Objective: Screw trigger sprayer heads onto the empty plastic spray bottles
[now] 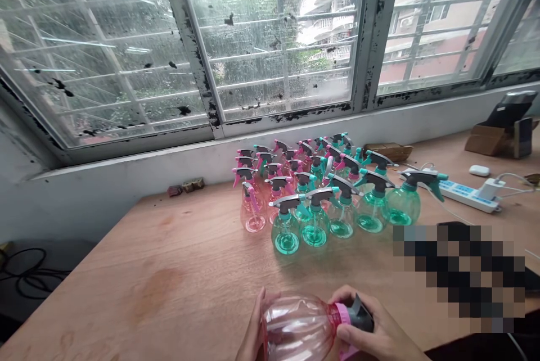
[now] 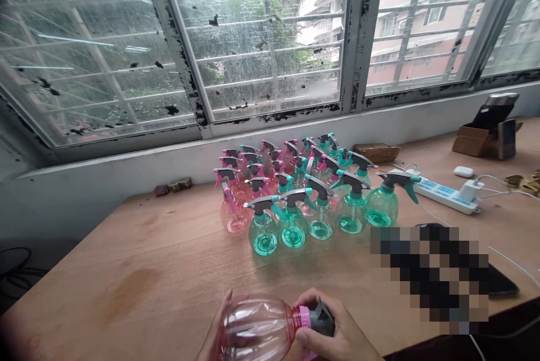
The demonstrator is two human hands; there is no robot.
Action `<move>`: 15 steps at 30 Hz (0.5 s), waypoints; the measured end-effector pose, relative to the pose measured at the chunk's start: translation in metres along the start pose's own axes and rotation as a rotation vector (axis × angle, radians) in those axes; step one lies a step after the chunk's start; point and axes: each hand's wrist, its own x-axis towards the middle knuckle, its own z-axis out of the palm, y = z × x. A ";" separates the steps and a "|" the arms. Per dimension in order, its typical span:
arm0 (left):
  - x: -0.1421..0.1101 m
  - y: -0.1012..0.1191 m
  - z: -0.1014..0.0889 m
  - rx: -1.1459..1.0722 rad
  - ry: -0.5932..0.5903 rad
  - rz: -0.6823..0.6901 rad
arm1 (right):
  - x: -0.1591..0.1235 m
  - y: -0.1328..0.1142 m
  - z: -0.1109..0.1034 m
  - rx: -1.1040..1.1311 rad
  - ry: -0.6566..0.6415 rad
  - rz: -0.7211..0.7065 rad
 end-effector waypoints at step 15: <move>0.013 -0.008 -0.005 -0.096 0.072 -0.125 | 0.000 -0.001 0.001 0.029 -0.001 0.011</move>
